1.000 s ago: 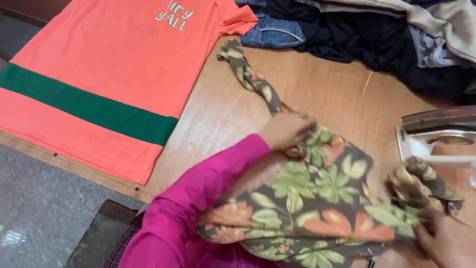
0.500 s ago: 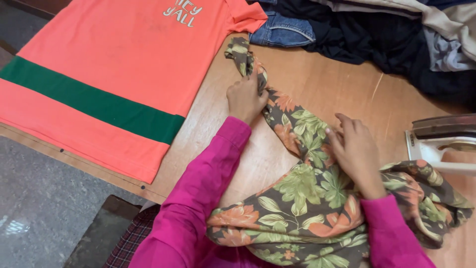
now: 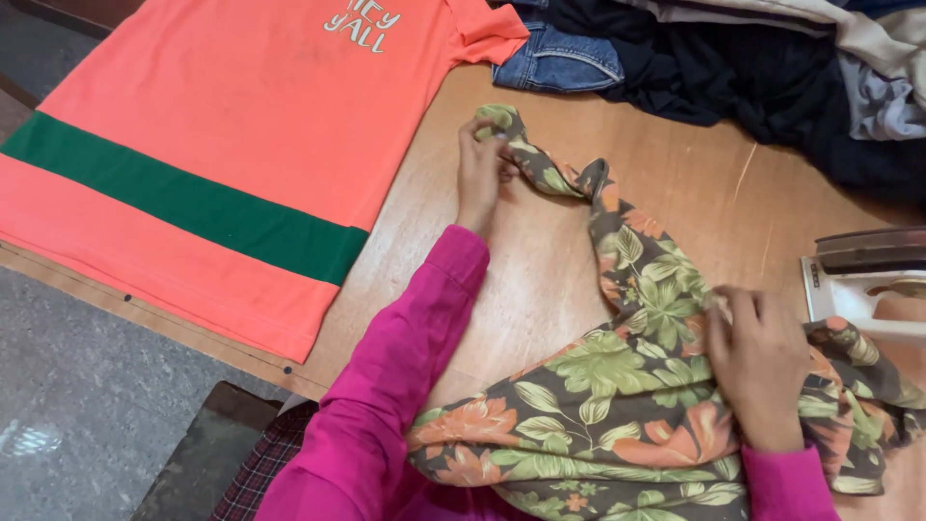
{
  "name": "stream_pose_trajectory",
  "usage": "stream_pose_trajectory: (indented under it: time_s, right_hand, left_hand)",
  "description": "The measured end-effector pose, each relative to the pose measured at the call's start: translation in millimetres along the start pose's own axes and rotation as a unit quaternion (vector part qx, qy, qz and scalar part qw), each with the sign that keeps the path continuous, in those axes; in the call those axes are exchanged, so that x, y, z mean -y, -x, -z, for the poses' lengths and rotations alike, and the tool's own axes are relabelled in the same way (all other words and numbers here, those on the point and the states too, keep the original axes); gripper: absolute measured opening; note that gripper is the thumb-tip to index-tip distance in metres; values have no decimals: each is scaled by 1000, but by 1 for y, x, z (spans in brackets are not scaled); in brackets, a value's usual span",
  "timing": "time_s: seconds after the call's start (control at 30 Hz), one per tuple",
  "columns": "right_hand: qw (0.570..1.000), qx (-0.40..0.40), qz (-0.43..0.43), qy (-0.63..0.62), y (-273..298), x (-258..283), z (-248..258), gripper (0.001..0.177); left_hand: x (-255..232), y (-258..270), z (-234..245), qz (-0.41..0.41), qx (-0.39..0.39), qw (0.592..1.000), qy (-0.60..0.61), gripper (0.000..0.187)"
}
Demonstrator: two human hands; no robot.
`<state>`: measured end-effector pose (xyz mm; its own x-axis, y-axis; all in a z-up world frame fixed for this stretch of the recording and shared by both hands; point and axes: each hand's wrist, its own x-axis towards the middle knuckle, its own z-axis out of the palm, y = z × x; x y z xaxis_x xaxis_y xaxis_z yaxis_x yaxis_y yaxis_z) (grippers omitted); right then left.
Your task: The person irons a floral-patterned top and then a pair of beige pants on a wooden table. They repeatedly adjust the garments and use a white iron to smooth the fabric.
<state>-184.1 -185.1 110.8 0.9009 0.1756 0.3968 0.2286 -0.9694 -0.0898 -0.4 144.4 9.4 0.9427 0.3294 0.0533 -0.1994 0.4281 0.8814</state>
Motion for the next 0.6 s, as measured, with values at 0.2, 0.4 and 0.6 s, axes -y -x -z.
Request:
stream_pose_trajectory:
  time_s: [0.2,0.4,0.6]
  right_hand:
    - [922,234,84,-296,36,18,21,37]
    - [874,415,79,-241,78,-36,28,25]
    - [837,502,-84,-200,59,-76,47,32]
  left_hand:
    - [-24,32,-8,-353,148,761,-523,47]
    - [-31,27,-10,-351,205,707,-578,63]
    - [-30,-10,7,-320,133,780,-521,44]
